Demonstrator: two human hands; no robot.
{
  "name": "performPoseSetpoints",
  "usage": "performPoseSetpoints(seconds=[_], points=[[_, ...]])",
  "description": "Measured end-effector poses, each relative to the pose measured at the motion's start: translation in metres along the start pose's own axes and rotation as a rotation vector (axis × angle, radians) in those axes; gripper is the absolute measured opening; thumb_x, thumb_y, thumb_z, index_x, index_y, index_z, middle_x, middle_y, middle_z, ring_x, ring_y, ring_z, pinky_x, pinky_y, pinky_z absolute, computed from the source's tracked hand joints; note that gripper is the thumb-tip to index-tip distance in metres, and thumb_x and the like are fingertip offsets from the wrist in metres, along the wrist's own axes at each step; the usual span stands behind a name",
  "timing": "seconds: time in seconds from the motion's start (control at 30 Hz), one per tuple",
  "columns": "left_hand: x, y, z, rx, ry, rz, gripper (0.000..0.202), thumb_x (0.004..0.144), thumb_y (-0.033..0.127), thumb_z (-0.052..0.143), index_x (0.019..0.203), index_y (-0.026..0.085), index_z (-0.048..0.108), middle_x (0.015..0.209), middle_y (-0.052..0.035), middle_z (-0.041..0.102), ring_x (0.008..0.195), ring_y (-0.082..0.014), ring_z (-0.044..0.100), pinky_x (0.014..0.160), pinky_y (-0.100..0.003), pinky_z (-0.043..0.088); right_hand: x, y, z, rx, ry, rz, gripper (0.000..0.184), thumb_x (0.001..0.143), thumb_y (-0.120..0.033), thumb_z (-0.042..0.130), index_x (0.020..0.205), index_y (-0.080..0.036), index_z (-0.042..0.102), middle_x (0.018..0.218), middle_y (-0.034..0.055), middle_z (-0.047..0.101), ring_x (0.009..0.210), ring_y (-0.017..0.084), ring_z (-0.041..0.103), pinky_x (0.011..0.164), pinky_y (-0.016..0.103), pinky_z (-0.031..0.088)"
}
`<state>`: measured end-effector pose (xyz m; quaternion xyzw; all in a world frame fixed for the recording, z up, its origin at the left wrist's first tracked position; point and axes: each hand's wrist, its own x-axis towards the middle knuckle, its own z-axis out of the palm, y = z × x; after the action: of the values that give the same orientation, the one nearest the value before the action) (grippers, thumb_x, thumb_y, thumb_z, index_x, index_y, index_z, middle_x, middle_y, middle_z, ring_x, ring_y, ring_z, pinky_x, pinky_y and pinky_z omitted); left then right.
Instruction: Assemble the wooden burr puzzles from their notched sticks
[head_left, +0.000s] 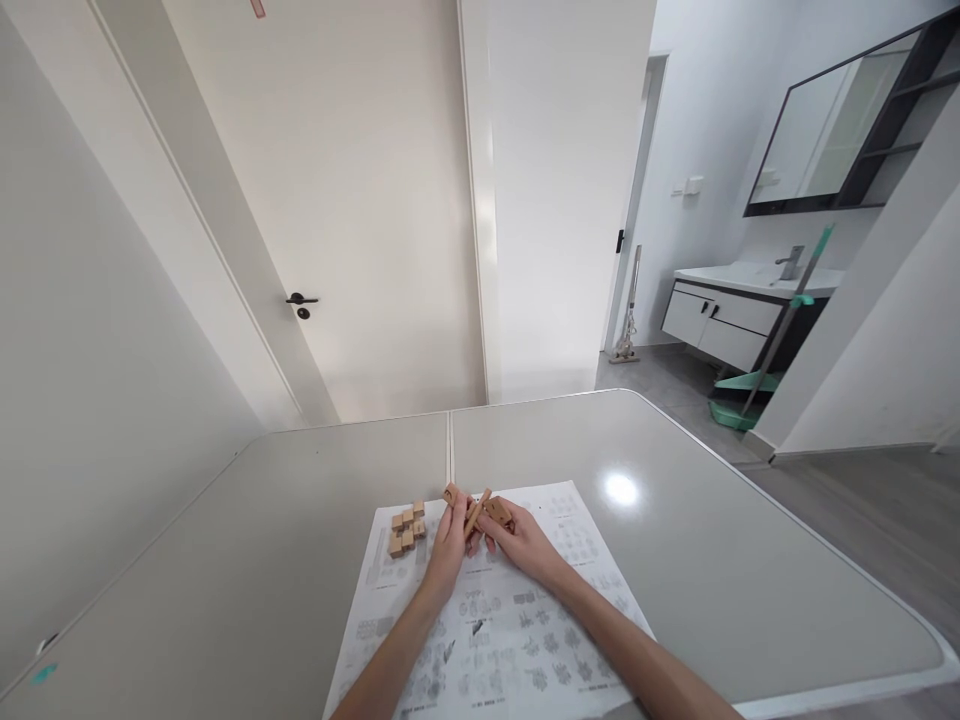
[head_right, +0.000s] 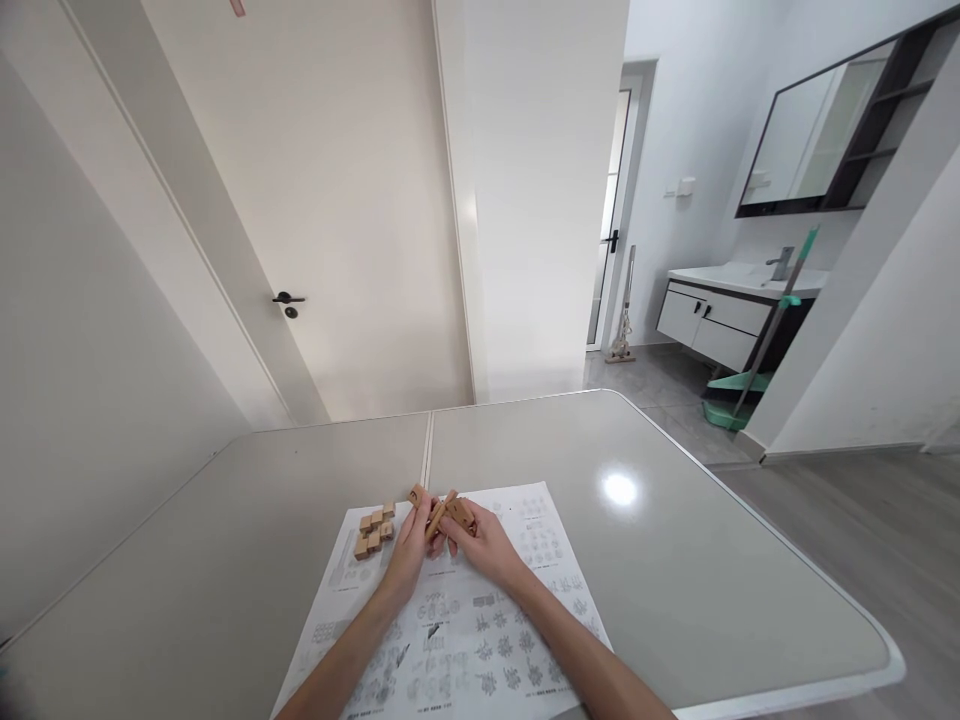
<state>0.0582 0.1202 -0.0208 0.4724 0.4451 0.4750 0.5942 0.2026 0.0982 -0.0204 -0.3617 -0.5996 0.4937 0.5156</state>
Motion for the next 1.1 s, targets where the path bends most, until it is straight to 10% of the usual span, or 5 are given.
performPoseSetpoints(seconds=[1.1], points=[[0.0042,-0.0010,-0.0030,-0.047,-0.104,-0.012,0.055,0.081,0.074,0.064,0.089,0.021,0.053,0.055,0.0108,0.037,0.041,-0.0046,0.024,0.041,-0.020,0.015,-0.0003,-0.0054,-0.0056,-0.067,0.030,0.042,0.038,0.094,-0.050,0.059,0.071,-0.022,0.049,0.057,-0.0044,0.053,0.054,0.014,0.041,0.056,0.027,0.032]])
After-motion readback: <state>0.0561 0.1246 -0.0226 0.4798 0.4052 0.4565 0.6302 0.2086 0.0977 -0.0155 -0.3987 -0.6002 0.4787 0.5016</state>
